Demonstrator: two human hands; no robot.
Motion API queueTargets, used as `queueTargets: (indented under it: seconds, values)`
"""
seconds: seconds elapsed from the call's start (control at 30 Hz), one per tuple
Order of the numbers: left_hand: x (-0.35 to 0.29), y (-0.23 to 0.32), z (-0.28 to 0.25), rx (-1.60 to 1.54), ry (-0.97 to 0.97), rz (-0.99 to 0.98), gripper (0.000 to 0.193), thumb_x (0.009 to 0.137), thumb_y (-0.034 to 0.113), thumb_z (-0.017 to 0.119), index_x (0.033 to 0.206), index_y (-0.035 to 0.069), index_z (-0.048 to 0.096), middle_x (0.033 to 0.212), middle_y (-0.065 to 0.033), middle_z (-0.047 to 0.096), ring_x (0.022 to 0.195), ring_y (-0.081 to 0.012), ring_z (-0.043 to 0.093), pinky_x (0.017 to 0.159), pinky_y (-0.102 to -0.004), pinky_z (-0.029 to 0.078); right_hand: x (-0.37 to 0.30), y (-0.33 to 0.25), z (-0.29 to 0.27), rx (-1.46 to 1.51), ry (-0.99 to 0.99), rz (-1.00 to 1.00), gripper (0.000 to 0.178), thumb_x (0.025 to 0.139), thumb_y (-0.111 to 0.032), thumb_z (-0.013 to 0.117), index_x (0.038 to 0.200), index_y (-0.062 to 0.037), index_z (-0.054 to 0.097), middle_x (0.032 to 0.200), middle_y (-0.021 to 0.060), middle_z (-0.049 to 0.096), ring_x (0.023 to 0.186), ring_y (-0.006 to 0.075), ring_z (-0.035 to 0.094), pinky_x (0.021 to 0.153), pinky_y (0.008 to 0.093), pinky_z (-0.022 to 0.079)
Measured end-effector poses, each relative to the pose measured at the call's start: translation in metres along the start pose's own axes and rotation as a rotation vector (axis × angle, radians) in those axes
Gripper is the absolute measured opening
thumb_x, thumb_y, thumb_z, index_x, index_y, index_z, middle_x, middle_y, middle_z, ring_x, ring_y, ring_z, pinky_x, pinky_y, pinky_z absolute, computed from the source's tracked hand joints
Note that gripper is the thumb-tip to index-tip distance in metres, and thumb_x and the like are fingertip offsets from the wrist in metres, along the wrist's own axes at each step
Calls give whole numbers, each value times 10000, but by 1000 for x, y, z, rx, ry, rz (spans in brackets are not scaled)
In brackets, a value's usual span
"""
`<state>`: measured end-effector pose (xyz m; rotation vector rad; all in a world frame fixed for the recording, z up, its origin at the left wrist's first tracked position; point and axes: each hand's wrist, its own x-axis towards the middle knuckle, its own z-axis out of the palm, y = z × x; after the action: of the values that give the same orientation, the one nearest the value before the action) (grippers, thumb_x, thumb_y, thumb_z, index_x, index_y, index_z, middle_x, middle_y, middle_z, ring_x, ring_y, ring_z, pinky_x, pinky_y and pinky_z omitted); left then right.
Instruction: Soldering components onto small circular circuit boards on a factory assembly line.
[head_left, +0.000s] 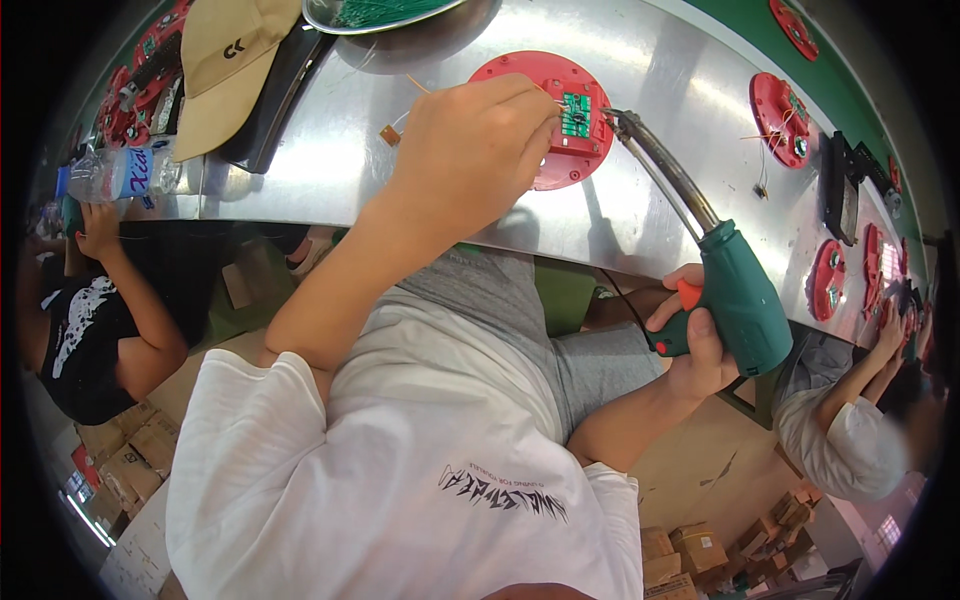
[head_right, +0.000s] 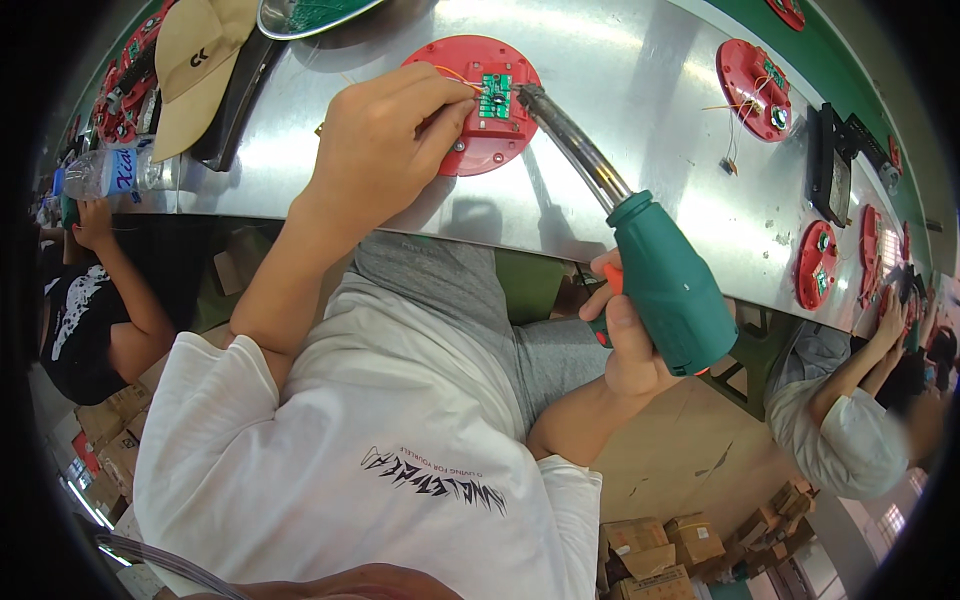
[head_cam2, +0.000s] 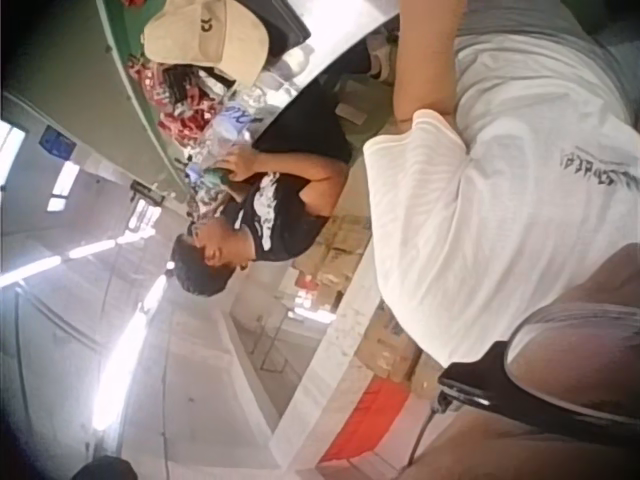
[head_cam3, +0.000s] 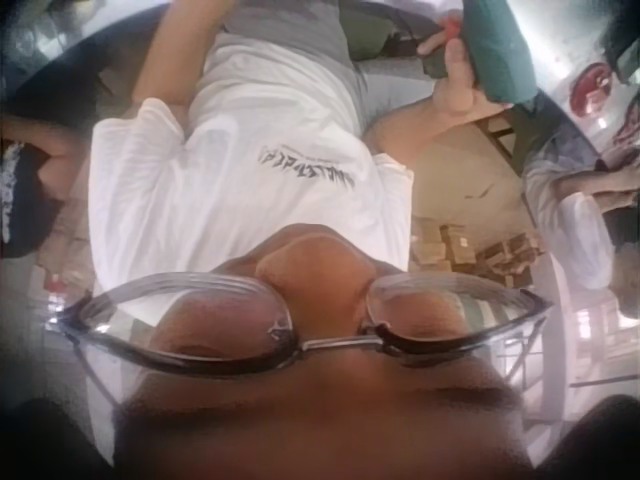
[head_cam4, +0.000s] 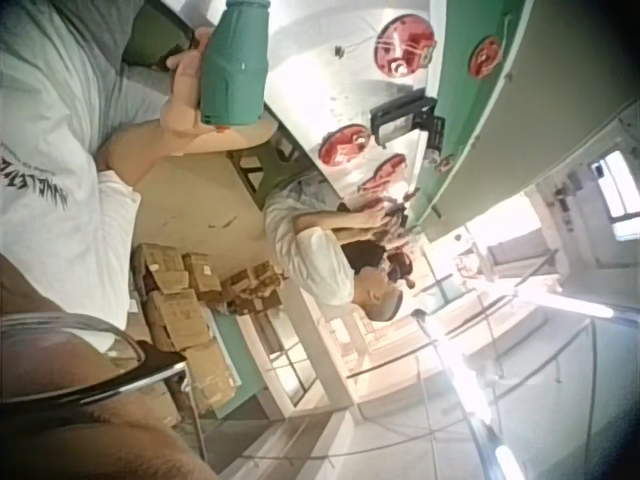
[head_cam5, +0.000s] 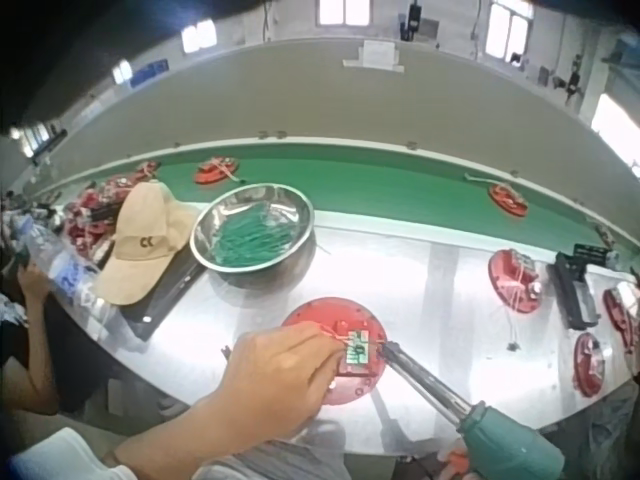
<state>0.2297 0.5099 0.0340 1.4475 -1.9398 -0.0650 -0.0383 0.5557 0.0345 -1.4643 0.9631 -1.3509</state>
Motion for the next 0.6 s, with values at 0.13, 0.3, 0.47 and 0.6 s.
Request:
queueTargets:
  seconds: [0.13,0.3,0.47,0.6]
  values:
    - [-2,-3,1,-68,30,-14,88,844,47,678,919,4,695,853,-121,696,714,-279,671,624,-345,534,1,4,-1,12,-49,-26,519,876,-142,615,1288,152,501,962,286,657,520,225,598,490,306,500]
    - [-3,-8,3,-117,83,2,105,854,24,662,948,-1,703,832,-115,683,673,-247,662,583,-320,524,0,7,-3,-5,-55,-13,506,870,-121,614,1287,146,510,975,280,661,533,224,601,495,304,501]
    - [-5,-7,3,-181,127,-5,104,813,30,668,913,21,695,826,-111,682,716,-294,664,646,-368,540,-2,3,0,-21,-42,10,483,869,-115,615,1268,141,526,978,267,665,534,227,603,487,306,494]
    - [-6,-8,5,-176,123,-11,97,815,41,672,907,19,691,846,-111,689,747,-291,672,668,-365,543,-2,1,3,-9,-51,40,457,869,-116,620,1241,139,547,962,256,667,518,223,597,483,302,485]
